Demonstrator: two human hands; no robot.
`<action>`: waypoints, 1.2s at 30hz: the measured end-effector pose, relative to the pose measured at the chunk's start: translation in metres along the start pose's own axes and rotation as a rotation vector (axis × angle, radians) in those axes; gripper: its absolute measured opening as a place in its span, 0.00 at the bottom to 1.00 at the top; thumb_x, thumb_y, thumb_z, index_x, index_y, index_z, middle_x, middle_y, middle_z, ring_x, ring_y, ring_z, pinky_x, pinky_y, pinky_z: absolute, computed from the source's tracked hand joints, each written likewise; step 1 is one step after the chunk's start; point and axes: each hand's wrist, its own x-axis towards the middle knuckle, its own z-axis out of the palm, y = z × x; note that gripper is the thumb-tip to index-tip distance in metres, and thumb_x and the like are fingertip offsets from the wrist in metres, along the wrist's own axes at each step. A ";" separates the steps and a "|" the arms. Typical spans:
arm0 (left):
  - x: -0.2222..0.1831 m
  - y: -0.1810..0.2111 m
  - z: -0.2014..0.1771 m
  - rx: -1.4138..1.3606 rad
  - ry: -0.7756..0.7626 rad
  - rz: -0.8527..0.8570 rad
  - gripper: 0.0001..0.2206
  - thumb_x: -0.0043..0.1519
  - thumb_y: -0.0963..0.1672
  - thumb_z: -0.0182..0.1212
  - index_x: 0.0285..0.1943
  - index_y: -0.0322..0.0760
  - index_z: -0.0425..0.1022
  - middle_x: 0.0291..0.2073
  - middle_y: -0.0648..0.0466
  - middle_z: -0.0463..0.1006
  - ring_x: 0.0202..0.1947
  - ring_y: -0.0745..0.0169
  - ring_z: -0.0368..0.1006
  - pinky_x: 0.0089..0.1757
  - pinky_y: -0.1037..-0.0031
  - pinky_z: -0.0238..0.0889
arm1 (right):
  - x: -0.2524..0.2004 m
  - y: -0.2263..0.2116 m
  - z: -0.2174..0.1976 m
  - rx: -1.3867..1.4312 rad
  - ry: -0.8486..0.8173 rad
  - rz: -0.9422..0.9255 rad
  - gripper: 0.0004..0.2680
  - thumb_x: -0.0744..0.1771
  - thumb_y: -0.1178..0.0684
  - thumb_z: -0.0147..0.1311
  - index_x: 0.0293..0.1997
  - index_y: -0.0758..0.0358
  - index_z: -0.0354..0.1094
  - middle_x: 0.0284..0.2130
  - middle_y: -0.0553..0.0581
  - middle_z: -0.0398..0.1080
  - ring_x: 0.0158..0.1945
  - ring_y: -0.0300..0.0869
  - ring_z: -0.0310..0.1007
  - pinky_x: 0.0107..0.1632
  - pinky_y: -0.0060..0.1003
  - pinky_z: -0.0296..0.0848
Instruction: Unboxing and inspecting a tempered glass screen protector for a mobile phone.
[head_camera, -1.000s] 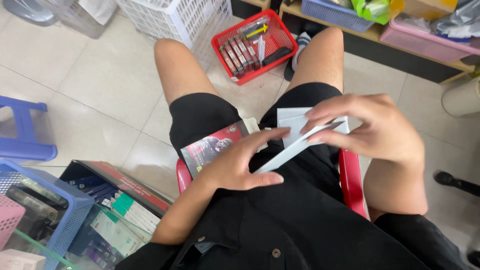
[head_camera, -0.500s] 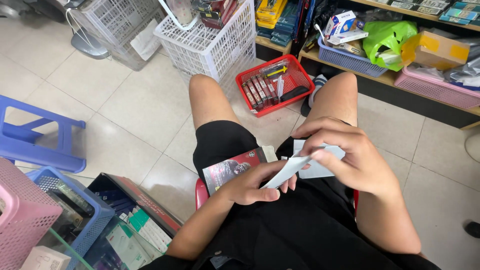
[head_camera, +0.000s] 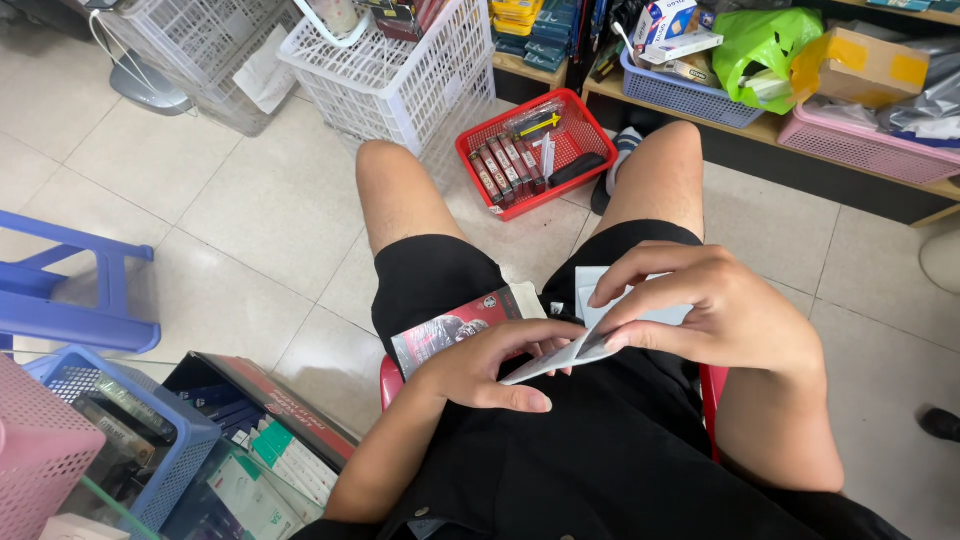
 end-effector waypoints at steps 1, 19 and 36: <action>0.000 -0.002 -0.001 -0.002 -0.005 -0.001 0.36 0.62 0.50 0.68 0.77 0.29 0.59 0.52 0.52 0.76 0.52 0.64 0.72 0.55 0.72 0.66 | -0.002 0.001 -0.001 -0.001 0.004 0.003 0.05 0.62 0.57 0.66 0.38 0.61 0.79 0.39 0.54 0.78 0.39 0.42 0.81 0.42 0.33 0.78; -0.001 -0.066 0.003 -0.594 0.333 0.021 0.35 0.71 0.55 0.54 0.78 0.24 0.55 0.56 0.46 0.74 0.55 0.59 0.72 0.57 0.68 0.65 | -0.033 0.073 0.046 0.261 0.728 0.070 0.05 0.71 0.58 0.56 0.43 0.70 0.69 0.33 0.57 0.74 0.34 0.36 0.73 0.41 0.30 0.74; 0.002 -0.049 0.016 -0.712 0.004 0.206 0.44 0.62 0.65 0.56 0.71 0.25 0.59 0.56 0.45 0.74 0.55 0.57 0.74 0.57 0.68 0.66 | -0.003 0.084 0.080 0.243 0.453 0.286 0.02 0.67 0.60 0.57 0.38 0.68 0.72 0.27 0.52 0.77 0.29 0.32 0.73 0.34 0.28 0.72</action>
